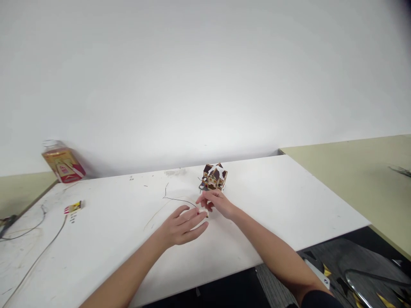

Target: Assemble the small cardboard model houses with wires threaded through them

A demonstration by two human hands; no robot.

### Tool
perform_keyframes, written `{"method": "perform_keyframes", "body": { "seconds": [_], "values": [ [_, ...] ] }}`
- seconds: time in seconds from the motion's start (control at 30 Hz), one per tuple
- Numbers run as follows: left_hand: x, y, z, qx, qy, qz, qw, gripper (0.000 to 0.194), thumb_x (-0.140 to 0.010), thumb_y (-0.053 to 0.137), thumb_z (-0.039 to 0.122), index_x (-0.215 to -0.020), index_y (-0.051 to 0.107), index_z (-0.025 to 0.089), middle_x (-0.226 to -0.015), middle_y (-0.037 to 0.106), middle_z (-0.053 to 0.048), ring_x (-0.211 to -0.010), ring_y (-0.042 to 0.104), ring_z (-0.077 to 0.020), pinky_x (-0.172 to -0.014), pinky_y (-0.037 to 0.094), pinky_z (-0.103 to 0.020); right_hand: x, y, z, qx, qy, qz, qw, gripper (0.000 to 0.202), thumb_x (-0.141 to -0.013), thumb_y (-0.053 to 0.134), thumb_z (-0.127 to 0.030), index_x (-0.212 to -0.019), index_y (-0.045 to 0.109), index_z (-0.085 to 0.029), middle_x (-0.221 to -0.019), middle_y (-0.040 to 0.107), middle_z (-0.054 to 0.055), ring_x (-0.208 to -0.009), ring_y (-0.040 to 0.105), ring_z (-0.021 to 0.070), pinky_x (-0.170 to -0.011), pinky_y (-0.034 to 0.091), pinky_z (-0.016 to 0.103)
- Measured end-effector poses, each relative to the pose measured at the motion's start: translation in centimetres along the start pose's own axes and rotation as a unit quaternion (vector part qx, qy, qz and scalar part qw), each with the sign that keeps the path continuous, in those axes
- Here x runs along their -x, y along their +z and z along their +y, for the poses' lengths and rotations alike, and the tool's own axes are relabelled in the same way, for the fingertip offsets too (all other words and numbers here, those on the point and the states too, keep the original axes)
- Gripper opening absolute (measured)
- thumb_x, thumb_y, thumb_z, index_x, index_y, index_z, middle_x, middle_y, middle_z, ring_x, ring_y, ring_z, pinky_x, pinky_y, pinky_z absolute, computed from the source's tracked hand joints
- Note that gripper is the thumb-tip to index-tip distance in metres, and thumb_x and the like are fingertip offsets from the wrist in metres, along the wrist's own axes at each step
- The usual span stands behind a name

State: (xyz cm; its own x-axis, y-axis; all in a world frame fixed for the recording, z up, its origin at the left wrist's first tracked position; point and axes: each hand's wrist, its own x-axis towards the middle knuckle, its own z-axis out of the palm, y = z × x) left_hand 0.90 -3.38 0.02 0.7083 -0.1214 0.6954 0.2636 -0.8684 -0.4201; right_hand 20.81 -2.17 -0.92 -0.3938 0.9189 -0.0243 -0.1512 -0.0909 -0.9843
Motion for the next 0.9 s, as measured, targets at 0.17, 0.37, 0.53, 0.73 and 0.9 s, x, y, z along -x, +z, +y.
{"method": "perform_keyframes", "body": {
  "seconds": [0.17,0.37,0.53,0.73,0.9],
  "values": [
    [-0.4,0.3,0.3,0.008,0.012,-0.017,1.000,0.020,-0.082,0.064,0.014,-0.099,0.062,0.025,-0.109,0.069,0.000,-0.099,0.060,-0.0134,-0.088,0.047,-0.030,0.2,0.2,-0.2,-0.029,0.048,-0.036,0.998,0.033,-0.078,0.066,-0.050,-0.079,0.074,-0.018,-0.074,0.064,0.001,-0.069,0.054,0.0097,-0.061,0.039,0.022],
    [-0.5,0.6,0.7,0.040,0.005,-0.054,0.998,0.022,-0.084,0.062,0.014,-0.101,0.061,0.027,-0.108,0.069,0.003,-0.100,0.059,-0.0127,-0.091,0.044,-0.030,0.4,0.4,-0.5,-0.060,0.069,-0.093,0.991,0.027,-0.069,0.077,-0.038,-0.088,0.073,-0.019,-0.080,0.069,0.001,-0.069,0.059,0.0102,-0.064,0.041,0.024],
    [-0.3,0.5,0.6,0.044,-0.010,-0.085,0.995,0.029,-0.084,0.059,0.009,-0.106,0.059,0.027,-0.111,0.067,0.000,-0.099,0.058,-0.0128,-0.090,0.041,-0.029,0.5,0.3,-1.0,-0.071,0.058,-0.045,0.995,0.024,-0.064,0.081,-0.032,-0.082,0.073,-0.019,-0.077,0.070,0.001,-0.069,0.061,0.0112,-0.067,0.045,0.025],
    [0.2,0.8,0.4,0.080,-0.031,-0.102,0.991,0.035,-0.084,0.057,0.005,-0.113,0.056,0.025,-0.112,0.066,-0.003,-0.099,0.058,-0.0140,-0.087,0.042,-0.029,0.1,-1.1,-1.1,-0.062,-0.038,0.061,0.996,0.020,-0.064,0.080,-0.033,-0.080,0.075,-0.021,-0.082,0.071,0.002,-0.073,0.062,0.0132,-0.072,0.048,0.030],
    [1.3,1.2,0.2,0.090,-0.052,-0.105,0.989,0.039,-0.083,0.058,0.005,-0.116,0.057,0.025,-0.115,0.065,-0.005,-0.102,0.057,-0.0169,-0.088,0.042,-0.033,0.2,-2.8,-1.9,-0.098,-0.075,0.135,0.983,0.023,-0.065,0.080,-0.034,-0.083,0.075,-0.021,-0.077,0.070,0.003,-0.071,0.061,0.0133,-0.070,0.048,0.031]
  ]
}}
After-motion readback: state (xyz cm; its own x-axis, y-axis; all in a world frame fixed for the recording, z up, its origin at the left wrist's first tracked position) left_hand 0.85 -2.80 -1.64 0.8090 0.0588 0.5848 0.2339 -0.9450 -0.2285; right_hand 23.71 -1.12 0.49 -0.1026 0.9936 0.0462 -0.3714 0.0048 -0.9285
